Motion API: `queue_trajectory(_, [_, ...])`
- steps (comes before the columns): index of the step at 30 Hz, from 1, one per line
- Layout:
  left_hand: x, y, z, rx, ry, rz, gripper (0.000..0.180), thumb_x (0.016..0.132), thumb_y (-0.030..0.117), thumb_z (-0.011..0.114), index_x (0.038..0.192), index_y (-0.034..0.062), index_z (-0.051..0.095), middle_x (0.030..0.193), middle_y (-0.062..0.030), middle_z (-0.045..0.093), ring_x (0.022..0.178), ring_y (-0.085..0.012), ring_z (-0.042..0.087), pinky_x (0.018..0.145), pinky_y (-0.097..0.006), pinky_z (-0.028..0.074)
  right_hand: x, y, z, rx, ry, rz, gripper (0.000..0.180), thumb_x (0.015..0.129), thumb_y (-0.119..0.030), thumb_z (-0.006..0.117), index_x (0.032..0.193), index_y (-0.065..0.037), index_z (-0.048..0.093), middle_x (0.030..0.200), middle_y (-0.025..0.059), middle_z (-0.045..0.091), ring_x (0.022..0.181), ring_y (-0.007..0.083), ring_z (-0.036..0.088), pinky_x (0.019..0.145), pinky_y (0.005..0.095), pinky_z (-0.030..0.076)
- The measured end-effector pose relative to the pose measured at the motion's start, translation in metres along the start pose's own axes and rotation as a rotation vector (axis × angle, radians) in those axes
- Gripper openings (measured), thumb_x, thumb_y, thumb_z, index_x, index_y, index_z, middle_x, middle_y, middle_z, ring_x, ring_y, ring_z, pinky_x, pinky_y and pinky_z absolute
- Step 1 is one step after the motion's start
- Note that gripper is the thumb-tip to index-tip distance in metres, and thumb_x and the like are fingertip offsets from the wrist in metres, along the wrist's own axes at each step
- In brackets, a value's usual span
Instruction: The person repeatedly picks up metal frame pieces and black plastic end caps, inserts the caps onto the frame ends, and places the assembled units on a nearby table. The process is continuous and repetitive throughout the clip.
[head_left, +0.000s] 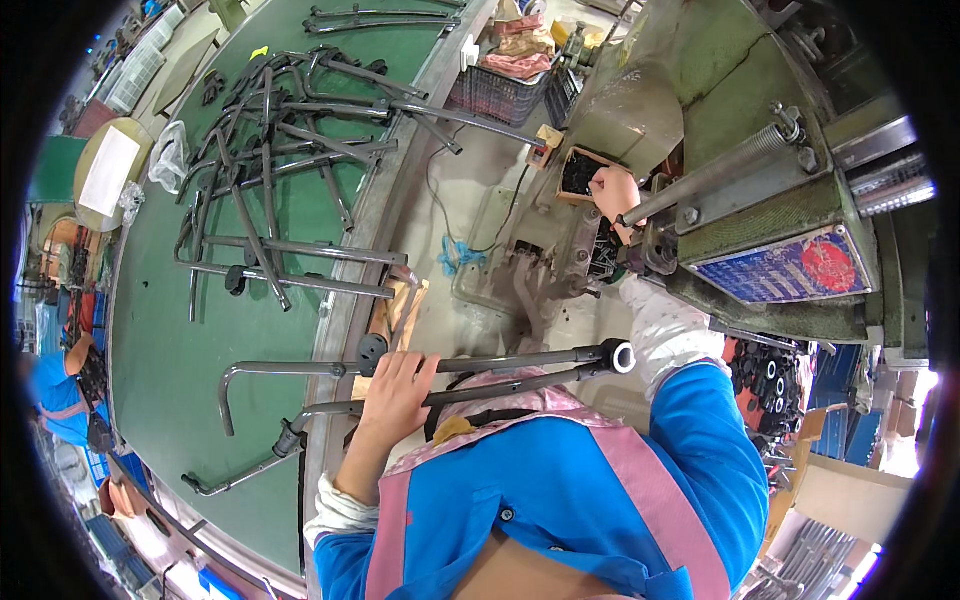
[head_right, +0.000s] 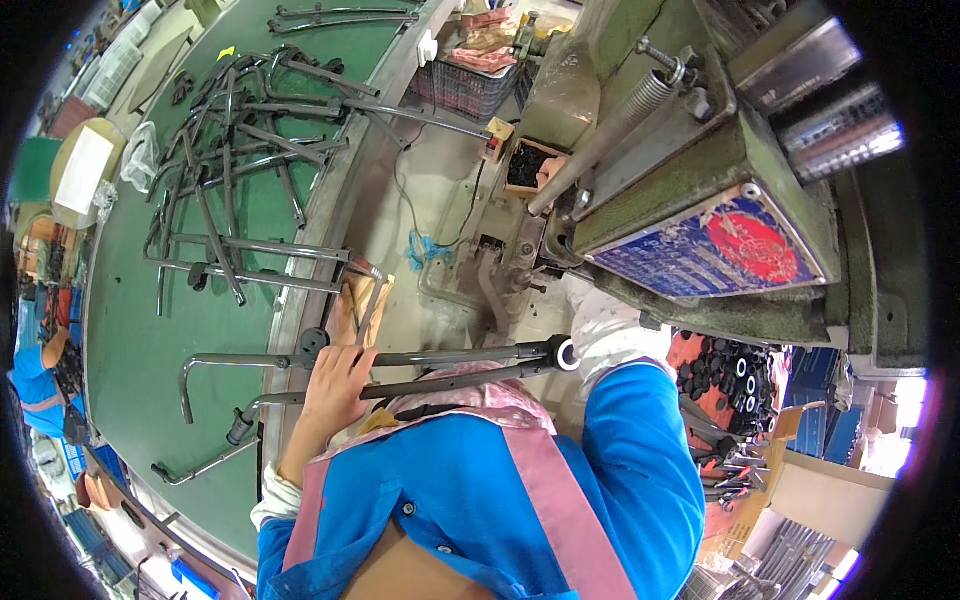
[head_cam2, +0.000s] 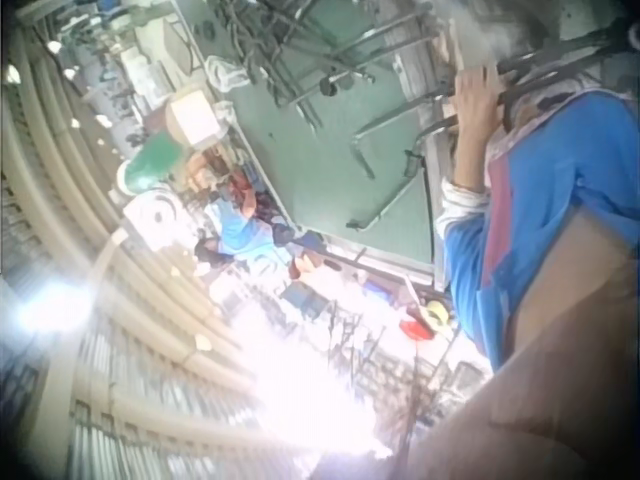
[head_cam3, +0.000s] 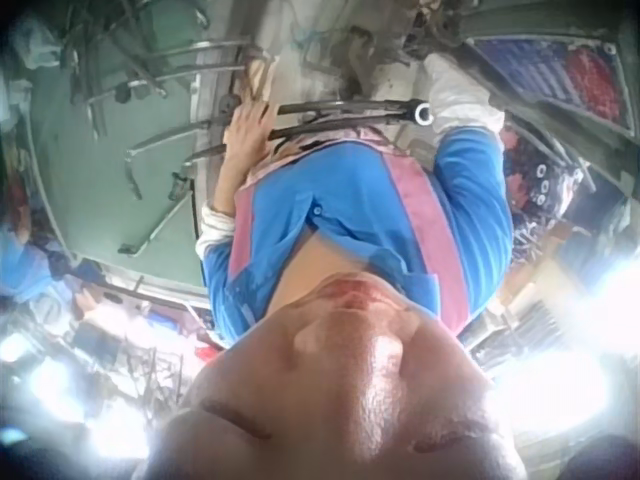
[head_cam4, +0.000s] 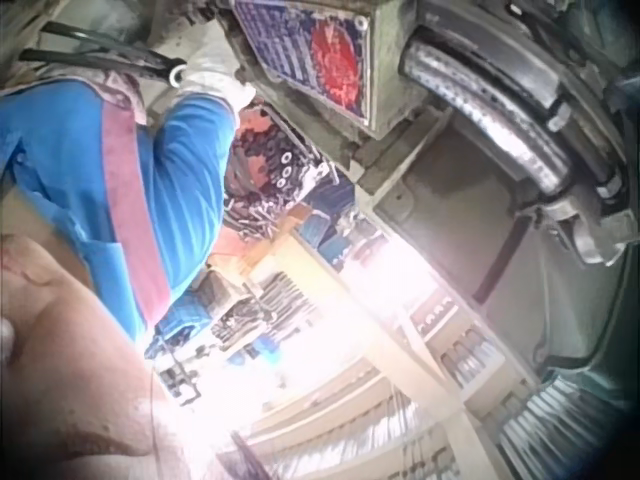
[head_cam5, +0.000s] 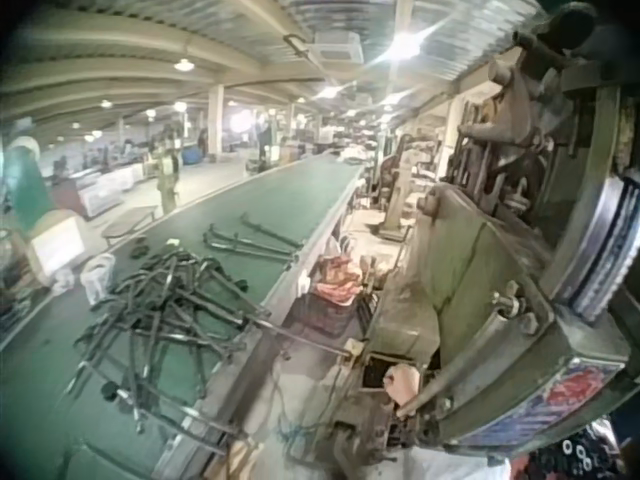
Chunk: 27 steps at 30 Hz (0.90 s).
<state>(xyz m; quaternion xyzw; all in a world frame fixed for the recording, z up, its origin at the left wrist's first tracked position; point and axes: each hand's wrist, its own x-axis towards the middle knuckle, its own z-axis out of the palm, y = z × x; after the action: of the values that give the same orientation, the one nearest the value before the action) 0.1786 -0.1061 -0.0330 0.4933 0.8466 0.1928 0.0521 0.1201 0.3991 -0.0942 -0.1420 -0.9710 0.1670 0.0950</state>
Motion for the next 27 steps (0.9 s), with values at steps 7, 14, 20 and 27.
queue_trajectory(7, [0.008, 0.009, 0.01, -0.054, 0.004, 0.005, 0.058, 0.062, 0.006, 0.071, 0.118, 0.0026, 0.058, 0.101, -0.0127, 0.056, 0.1, -0.0323, 0.056, 0.088, -0.041, 0.043, 0.001, 0.014, 0.014, 0.178, 0.257, 0.041, 0.013, 0.074, -0.007, 0.075, 0.075, 0.0, 0.064, 0.069, 0.0125, 0.063, 0.062, 0.0241, 0.063, 0.057, 0.0373, 0.049])
queue_trajectory(14, [0.018, 0.013, 0.011, -0.057, -0.017, 0.042, 0.057, 0.063, 0.006, 0.071, 0.119, 0.0025, 0.058, 0.102, -0.0129, 0.057, 0.1, -0.0323, 0.056, 0.088, -0.041, 0.043, 0.004, 0.064, 0.04, 0.258, 0.433, -0.053, 0.009, 0.076, -0.006, 0.072, 0.075, 0.001, 0.065, 0.065, 0.0128, 0.062, 0.058, 0.0228, 0.059, 0.054, 0.0378, 0.046])
queue_trajectory(20, [0.019, 0.012, 0.016, -0.05, -0.029, 0.072, 0.057, 0.065, 0.007, 0.071, 0.12, 0.0025, 0.058, 0.103, -0.0124, 0.057, 0.101, -0.0318, 0.056, 0.089, -0.04, 0.042, -0.001, 0.084, 0.051, 0.123, 0.391, -0.064, 0.013, 0.078, -0.01, 0.071, 0.076, 0.001, 0.065, 0.068, 0.0151, 0.062, 0.063, 0.0293, 0.059, 0.058, 0.0423, 0.047])
queue_trajectory(27, [0.015, 0.012, 0.012, -0.02, -0.056, 0.067, 0.054, 0.068, 0.013, 0.073, 0.119, 0.0027, 0.059, 0.103, -0.0128, 0.059, 0.099, -0.0331, 0.056, 0.088, -0.042, 0.043, 0.011, 0.095, 0.064, -0.077, 0.381, -0.124, 0.018, 0.081, -0.015, 0.069, 0.077, 0.001, 0.064, 0.071, 0.0178, 0.062, 0.068, 0.037, 0.06, 0.062, 0.0475, 0.048])
